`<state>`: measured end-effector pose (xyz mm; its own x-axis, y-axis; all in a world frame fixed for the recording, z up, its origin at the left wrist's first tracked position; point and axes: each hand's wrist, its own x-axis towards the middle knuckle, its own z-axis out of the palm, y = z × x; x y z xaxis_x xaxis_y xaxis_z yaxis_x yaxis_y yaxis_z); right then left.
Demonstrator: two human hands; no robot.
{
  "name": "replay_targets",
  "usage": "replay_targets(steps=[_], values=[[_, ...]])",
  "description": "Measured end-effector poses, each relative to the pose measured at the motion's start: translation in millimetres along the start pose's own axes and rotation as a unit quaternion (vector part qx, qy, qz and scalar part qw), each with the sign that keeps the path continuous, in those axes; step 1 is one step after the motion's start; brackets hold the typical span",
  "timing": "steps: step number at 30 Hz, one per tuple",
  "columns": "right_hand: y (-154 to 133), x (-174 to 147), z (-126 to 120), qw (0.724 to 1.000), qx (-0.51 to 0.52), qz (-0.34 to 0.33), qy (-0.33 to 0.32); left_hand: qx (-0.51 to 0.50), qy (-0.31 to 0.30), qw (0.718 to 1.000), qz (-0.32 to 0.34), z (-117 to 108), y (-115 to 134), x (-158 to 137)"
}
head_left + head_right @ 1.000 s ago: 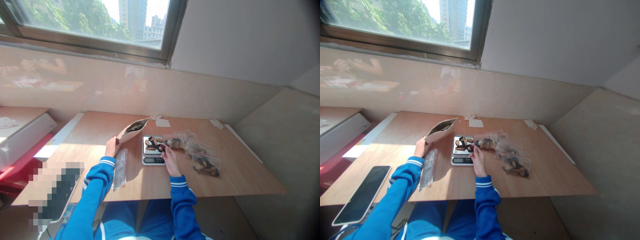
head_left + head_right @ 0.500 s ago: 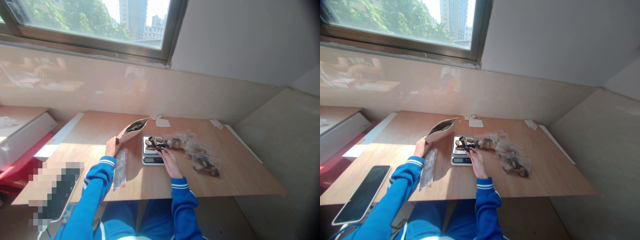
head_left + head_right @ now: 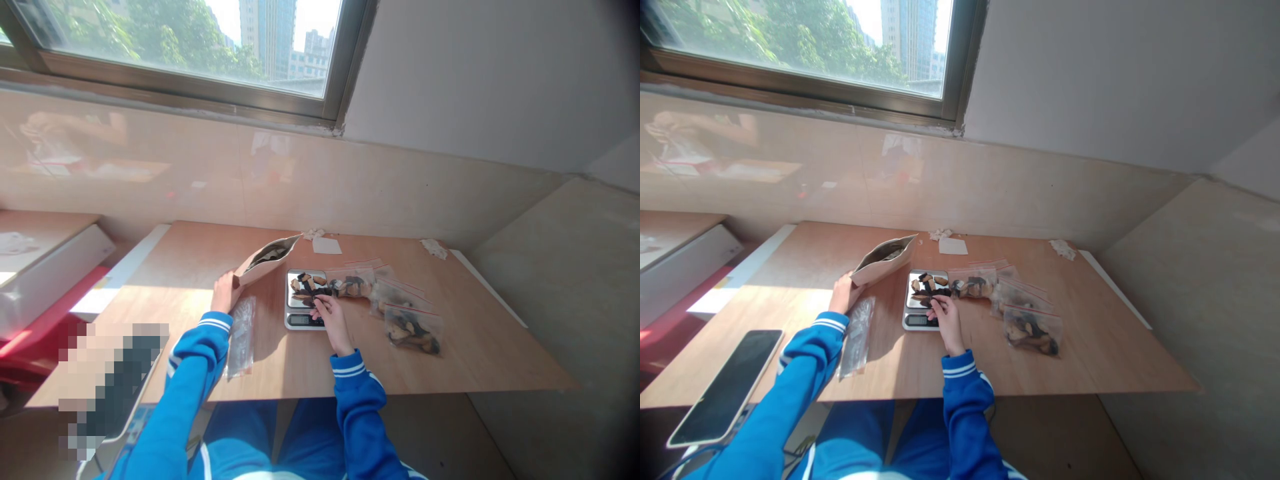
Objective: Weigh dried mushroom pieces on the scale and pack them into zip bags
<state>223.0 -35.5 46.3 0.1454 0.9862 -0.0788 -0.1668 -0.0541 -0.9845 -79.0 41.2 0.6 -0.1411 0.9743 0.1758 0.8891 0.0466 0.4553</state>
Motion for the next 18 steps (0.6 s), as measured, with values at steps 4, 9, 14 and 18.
replay_targets(steps=[4, 9, 14, 18], values=[[3, 5, 4, 0.999, -0.043, -0.029, 0.002, 0.0, 0.002, 1.0, -0.001, 1, 0, 0], [13, 7, 12, 0.992, -0.104, -0.061, 0.035, -0.003, 0.005, 1.0, 0.002, 2, -1, 0], [16, 7, 15, 0.969, -0.173, -0.168, 0.058, -0.004, 0.01, 1.0, 0.001, 4, -2, 0], [10, 8, 12, 0.945, -0.2, -0.245, 0.087, -0.006, 0.012, 1.0, 0.006, 4, -3, -1]])
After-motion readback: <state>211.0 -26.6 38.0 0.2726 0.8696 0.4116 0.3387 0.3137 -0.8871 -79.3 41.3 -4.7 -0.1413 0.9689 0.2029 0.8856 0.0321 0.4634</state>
